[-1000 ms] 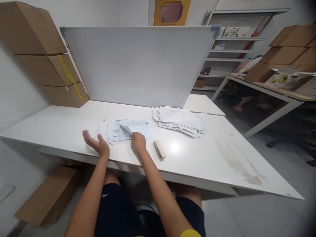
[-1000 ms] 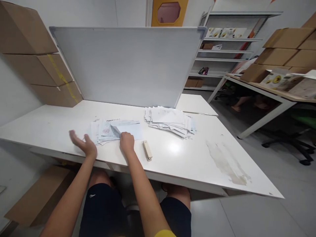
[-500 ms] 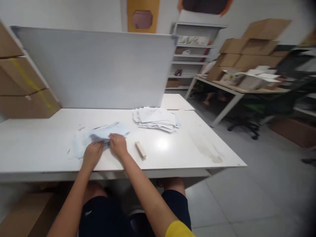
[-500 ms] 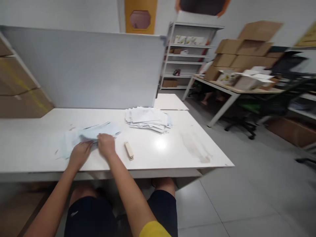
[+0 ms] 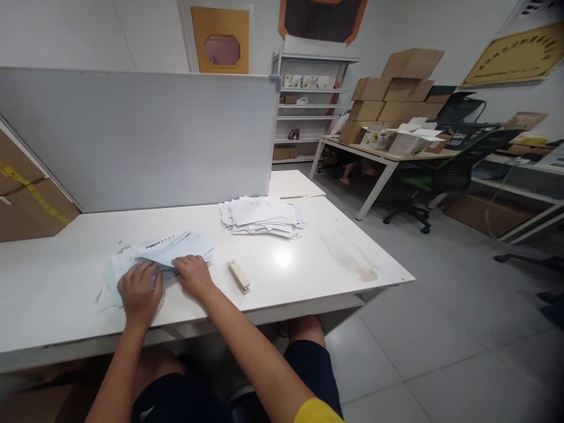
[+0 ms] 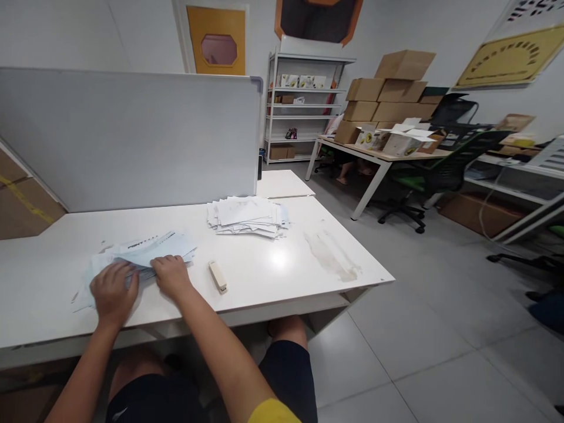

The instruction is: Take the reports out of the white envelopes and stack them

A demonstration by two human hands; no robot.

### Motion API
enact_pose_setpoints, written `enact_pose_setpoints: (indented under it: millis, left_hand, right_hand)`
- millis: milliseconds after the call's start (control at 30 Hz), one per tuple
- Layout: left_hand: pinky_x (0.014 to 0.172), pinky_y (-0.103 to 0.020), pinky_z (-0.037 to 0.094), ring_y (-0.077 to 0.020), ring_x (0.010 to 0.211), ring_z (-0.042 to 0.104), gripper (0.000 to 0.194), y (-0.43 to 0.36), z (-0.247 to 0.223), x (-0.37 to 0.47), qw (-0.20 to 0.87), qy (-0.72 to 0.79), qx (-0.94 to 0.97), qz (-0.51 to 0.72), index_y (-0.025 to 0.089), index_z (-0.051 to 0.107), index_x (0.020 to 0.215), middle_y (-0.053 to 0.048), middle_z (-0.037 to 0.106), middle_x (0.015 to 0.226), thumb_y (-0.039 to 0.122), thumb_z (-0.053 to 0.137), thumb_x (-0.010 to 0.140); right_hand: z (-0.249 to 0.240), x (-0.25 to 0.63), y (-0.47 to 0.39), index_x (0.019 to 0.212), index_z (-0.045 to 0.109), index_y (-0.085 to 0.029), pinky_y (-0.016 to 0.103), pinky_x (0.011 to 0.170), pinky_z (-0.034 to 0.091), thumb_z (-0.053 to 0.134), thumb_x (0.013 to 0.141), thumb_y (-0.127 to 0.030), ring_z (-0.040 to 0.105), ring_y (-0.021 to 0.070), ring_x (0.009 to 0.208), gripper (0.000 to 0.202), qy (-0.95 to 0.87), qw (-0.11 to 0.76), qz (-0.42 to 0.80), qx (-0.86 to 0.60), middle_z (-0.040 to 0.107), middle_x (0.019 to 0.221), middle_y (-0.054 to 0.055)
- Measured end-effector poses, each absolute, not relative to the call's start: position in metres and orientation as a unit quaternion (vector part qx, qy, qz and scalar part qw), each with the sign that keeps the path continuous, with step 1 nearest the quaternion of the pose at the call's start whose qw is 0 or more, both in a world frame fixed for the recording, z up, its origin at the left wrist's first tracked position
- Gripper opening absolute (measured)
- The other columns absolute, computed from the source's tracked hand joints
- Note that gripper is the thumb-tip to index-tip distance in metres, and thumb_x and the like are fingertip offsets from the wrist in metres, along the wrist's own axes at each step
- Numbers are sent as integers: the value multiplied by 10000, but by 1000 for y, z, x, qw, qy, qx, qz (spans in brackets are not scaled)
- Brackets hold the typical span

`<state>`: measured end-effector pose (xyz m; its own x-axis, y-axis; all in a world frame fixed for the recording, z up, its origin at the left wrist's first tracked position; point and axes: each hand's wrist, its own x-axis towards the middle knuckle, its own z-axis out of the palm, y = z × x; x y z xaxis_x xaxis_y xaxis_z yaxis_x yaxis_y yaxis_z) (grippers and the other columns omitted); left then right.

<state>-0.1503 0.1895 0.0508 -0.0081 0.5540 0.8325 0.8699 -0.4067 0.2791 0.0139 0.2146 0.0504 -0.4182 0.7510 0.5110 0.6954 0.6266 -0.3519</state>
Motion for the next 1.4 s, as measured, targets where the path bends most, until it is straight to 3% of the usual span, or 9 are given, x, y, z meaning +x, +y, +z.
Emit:
enact_pose_setpoints:
  millis: [100,233,300,433,533,767,967,1233,1400]
  left_hand:
    - [1057,-514,322,-332,1250,463,456,191,52,-156,88,-558,-539,-625,187,580,1103,-150,563,1262,372,696,703]
    - [805,-418,523,-251,881,633,469,204,50,-169,-282,-534,-385,-698,176,610,977,-81,665,948,563,620,713]
    - [701,-363,539,-223,776,630,475,208,49,-174,-366,-500,-347,-704,174,619,880,-52,671,817,619,587,718]
    - [522,-225,480,-154,653,591,261,208,51,-177,-385,-490,-313,-716,167,626,790,-4,671,742,329,728,612]
    - [509,-177,467,-119,621,582,322,205,54,-178,-395,-494,-302,-713,159,648,818,14,676,734,109,685,503]
    - [548,-220,501,-124,627,586,216,203,56,-173,-368,-512,-310,-712,173,630,871,2,653,775,238,677,671]
    - [629,-234,514,-128,676,595,385,204,53,-167,-315,-596,-331,-660,178,600,1005,-18,655,861,94,684,638]
    - [752,-241,514,-110,747,584,249,200,59,-175,-332,-439,-300,-779,190,548,844,19,620,776,161,702,650]
    - [702,-218,476,-98,717,564,274,198,63,-176,-364,-417,-271,-788,190,503,765,43,606,734,60,669,590]
  right_hand:
    - [52,14,214,1270,532,-170,355,952,367,430,878,-88,508,198,1185,414,-834,362,36,-415,602,1321,56]
    - [49,12,214,1312,506,-164,339,1035,327,389,885,-65,437,172,1291,453,-851,362,28,-379,562,1374,52]
    - [47,9,215,1319,503,-167,352,1063,310,389,889,-73,421,175,1312,455,-863,346,20,-366,548,1389,54]
    - [42,6,216,1335,490,-179,360,1097,286,386,901,-89,387,176,1343,455,-875,319,7,-366,511,1427,50]
    - [41,7,216,1348,473,-170,372,1114,269,382,905,-93,388,182,1340,459,-875,307,6,-376,497,1439,50]
    - [42,7,214,1358,446,-198,382,1125,256,401,905,-97,397,171,1333,467,-894,276,16,-352,486,1448,29]
    - [44,7,213,1327,479,-220,366,1123,269,442,871,-71,424,150,1316,481,-903,271,48,-329,520,1419,33]
    - [54,14,212,1435,340,-159,438,1163,207,445,905,-223,205,213,1447,543,-728,482,119,-473,296,1551,123]
    - [39,9,231,1486,178,-127,469,1135,273,620,807,-396,246,273,1430,854,-556,587,316,-497,276,1540,186]
